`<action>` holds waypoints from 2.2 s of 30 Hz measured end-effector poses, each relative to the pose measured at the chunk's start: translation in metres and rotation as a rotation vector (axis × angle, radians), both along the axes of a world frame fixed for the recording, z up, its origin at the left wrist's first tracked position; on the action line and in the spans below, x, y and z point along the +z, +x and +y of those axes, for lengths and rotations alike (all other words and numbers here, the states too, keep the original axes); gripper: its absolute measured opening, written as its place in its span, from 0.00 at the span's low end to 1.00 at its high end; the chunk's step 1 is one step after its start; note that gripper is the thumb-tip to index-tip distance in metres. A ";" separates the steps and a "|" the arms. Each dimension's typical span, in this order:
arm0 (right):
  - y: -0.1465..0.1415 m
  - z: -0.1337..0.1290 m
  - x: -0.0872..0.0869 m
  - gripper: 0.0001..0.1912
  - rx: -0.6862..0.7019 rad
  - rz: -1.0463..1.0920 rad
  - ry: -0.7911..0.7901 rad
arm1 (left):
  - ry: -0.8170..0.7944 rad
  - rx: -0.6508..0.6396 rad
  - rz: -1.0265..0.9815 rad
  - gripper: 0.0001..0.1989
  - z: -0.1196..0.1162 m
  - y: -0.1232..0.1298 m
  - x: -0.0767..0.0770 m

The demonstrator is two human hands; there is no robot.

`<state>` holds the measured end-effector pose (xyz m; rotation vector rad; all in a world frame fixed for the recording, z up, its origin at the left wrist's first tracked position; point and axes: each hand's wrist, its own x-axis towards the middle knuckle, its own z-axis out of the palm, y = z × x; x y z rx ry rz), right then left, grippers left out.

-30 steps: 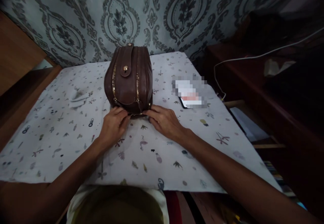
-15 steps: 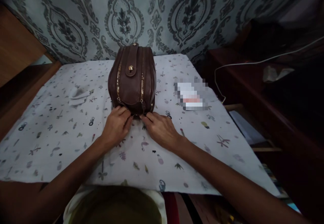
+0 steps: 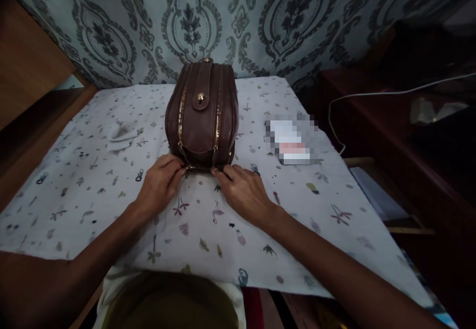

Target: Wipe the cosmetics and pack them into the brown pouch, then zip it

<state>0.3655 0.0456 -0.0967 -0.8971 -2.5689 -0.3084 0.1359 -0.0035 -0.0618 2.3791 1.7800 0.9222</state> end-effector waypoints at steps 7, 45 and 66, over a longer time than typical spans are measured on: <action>-0.010 -0.002 0.011 0.24 0.062 -0.080 -0.047 | 0.084 -0.028 -0.009 0.09 -0.002 -0.002 -0.009; -0.042 -0.020 0.009 0.19 0.038 0.014 0.034 | 0.314 -0.182 0.231 0.16 0.001 -0.053 -0.020; -0.040 -0.023 0.009 0.22 -0.083 -0.069 -0.161 | 0.353 -0.255 0.498 0.16 -0.010 -0.043 -0.012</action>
